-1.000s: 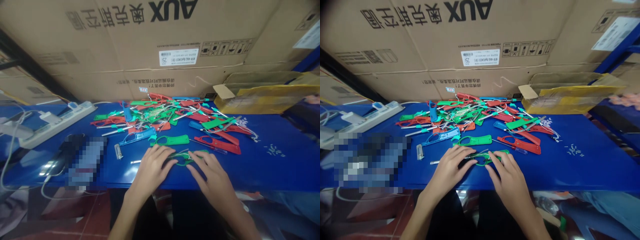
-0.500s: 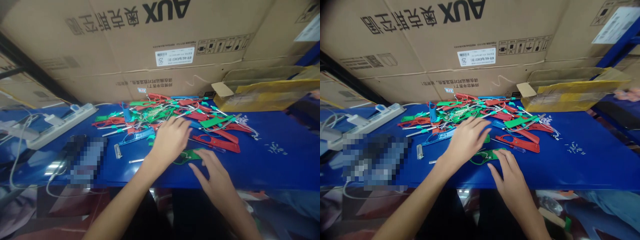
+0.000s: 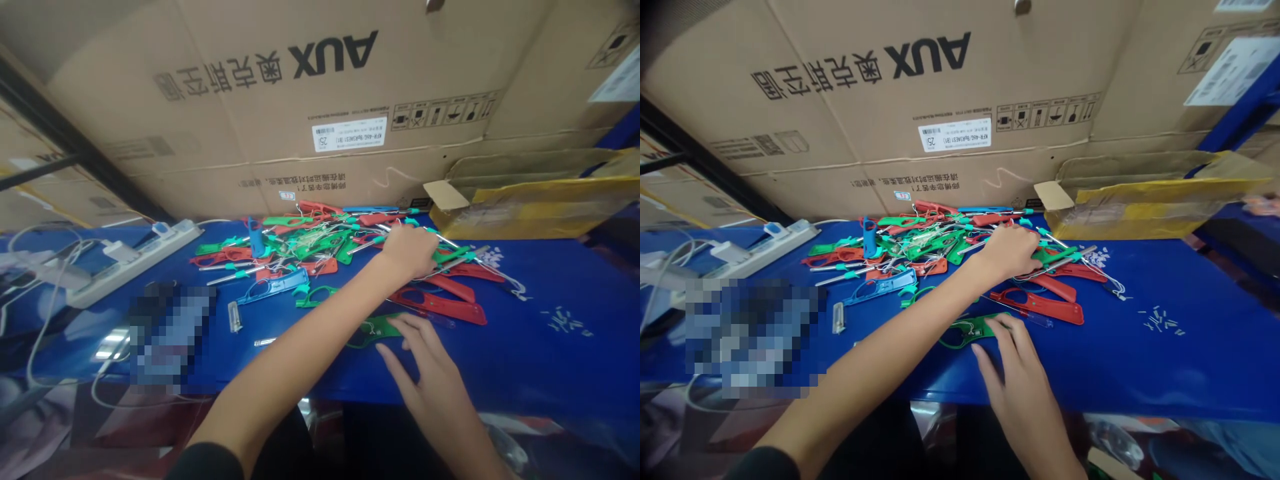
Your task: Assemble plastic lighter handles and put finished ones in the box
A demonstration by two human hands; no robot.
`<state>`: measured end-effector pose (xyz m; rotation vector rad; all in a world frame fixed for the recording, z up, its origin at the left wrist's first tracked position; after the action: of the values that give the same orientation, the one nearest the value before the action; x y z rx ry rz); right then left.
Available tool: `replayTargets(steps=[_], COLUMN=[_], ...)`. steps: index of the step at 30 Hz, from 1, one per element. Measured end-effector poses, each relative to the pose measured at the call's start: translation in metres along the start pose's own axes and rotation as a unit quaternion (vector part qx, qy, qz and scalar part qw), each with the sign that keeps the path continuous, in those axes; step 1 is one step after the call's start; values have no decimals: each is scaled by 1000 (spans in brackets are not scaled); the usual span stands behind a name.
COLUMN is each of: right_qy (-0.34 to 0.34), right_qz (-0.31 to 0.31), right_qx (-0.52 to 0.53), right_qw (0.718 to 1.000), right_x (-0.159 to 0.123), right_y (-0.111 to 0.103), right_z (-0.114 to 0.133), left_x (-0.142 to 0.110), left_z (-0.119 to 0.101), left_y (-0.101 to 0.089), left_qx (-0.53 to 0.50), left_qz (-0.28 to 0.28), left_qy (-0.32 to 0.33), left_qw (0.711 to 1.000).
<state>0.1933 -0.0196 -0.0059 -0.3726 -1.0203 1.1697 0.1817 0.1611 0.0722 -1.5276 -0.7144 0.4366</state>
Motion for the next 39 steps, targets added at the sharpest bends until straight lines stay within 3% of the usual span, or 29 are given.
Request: replayTargets(steps=[4, 8, 11, 15, 19, 24, 27, 35, 39], right_qy=[-5, -14, -18, -9, 24, 74, 98, 128, 127], right_qz=[-5, -13, -22, -26, -20, 25, 57, 64, 55], right_qx=[-4, -5, -1, 43, 80, 140, 170, 193, 197], right_qw=[1000, 1000, 1000, 999, 996, 987, 979, 971, 971], right_x=[0, -1, 0, 5, 7, 8, 8, 7, 10], right_y=[1, 1, -2, -7, -12, -18, -22, -20, -22], right_z=[-1, -2, 0, 3, 2, -4, -10, -18, -16], left_x=[-6, -22, -49, -101, -141, -157, -165, -172, -186], left_z=[12, 59, 100, 134, 143, 147, 157, 177, 193], left_y=[-17, -45, -57, -55, -48, -48, -49, -41, -56], left_qx=[-9, -44, -70, -60, -39, -13, -29, -69, -55], left_qz=[-4, -22, -30, -47, -90, -218, -263, -271, -297], left_qy=[-4, -30, -36, -74, -112, -186, -212, -229, -284], left_qw=[1000, 998, 996, 994, 989, 958, 941, 932, 910])
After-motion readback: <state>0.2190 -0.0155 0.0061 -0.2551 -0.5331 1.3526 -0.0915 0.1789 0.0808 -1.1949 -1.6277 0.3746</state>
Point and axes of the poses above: each hand's wrist, its own x-axis towards the middle knuckle, its own y-axis out of the palm, z = x × y, the point moved 3 cm from there along x, towards the middle knuckle, and after that the axes turned 3 degrees about -z, right-handed, at the moved point
